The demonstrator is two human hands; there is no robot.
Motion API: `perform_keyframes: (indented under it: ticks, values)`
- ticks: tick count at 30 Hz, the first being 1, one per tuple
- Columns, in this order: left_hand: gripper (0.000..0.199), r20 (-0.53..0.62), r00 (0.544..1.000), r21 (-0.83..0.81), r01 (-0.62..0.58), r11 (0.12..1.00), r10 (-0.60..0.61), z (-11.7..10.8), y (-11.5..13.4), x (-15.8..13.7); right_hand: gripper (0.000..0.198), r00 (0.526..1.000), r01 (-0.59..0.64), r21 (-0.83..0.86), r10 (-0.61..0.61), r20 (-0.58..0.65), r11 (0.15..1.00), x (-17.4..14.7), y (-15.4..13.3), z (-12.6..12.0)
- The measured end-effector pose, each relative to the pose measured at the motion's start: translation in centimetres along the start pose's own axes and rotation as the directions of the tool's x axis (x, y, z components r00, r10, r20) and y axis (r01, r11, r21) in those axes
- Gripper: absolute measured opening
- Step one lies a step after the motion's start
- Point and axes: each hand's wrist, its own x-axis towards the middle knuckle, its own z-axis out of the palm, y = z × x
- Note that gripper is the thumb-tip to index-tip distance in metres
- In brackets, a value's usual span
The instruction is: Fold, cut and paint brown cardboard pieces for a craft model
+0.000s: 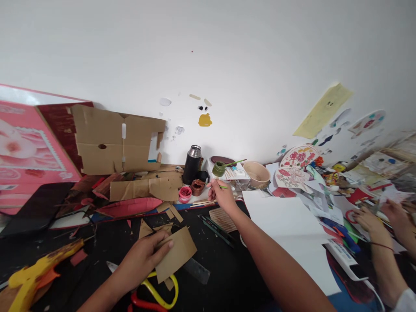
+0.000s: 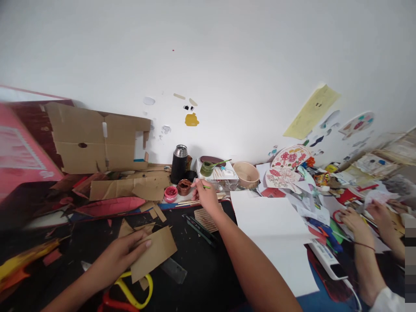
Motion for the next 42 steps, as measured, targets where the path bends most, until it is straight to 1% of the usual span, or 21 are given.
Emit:
perform_keyframes:
  ticks: [4,10,14,16,19,21,24,28,30,32,34,37,42]
  values:
    - [0.043,0.007,1.0,0.018,0.021,1.0,-0.021,0.0,-0.2,0.1,0.056,0.999,0.023,-0.072,-0.021,0.027,0.997,-0.3,-0.1,-0.1]
    - [0.045,0.025,1.0,-0.009,0.0,1.0,0.0,-0.1,-0.1,0.2,0.044,0.99,0.12,-0.253,-0.095,0.108,0.96,-1.3,-0.9,-0.2]
    - [0.044,0.021,1.0,-0.004,0.008,1.0,-0.008,0.0,-0.1,0.2,0.035,0.975,0.2,-0.39,-0.145,0.166,0.899,-2.2,-1.7,-0.1]
    - [0.044,0.019,1.0,-0.009,0.006,1.0,-0.006,0.0,-0.1,0.2,0.032,0.96,0.264,-0.455,-0.186,0.209,0.85,-2.5,-2.1,0.0]
    - [0.043,0.02,1.0,-0.011,0.002,1.0,-0.002,-0.1,0.0,0.2,0.032,0.929,0.361,-0.531,-0.245,0.279,0.766,-2.7,-2.5,0.2]
    - [0.044,0.027,1.0,-0.006,0.01,1.0,-0.01,-0.1,0.0,0.2,0.033,0.916,0.393,-0.558,-0.258,0.307,0.731,-2.7,-2.7,0.2]
    - [0.046,0.03,0.999,0.014,0.02,1.0,-0.02,-0.1,0.0,0.1,0.033,0.908,0.41,-0.574,-0.261,0.328,0.708,-2.6,-2.9,0.0]
    - [0.046,0.031,0.999,0.028,0.016,0.999,-0.017,-0.1,0.1,0.1,0.035,0.911,0.406,-0.567,-0.263,0.319,0.716,-2.3,-3.0,-0.5]
    - [0.044,0.034,0.999,0.029,0.017,0.999,-0.018,-0.1,0.2,0.1,0.034,0.93,0.357,-0.529,-0.24,0.277,0.77,-2.1,-2.7,-0.7]
    - [0.043,0.031,0.999,0.033,0.024,0.999,-0.025,-0.1,0.4,0.1,0.031,0.96,0.268,-0.446,-0.194,0.204,0.854,-1.8,-2.3,-0.8]
    - [0.043,0.029,0.999,0.035,0.032,0.999,-0.033,-0.2,0.5,0.1,0.031,0.978,0.196,-0.368,-0.155,0.139,0.909,-1.6,-1.9,-0.8]
    - [0.043,0.037,0.999,0.024,0.036,0.999,-0.037,-0.2,0.5,0.1,0.034,0.982,0.183,-0.349,-0.156,0.104,0.919,-1.3,-1.3,-0.9]
    - [0.044,0.031,0.999,0.006,0.036,0.999,-0.036,-0.2,0.4,0.2,0.03,0.978,0.203,-0.381,-0.169,0.12,0.902,-1.4,-1.4,-1.0]
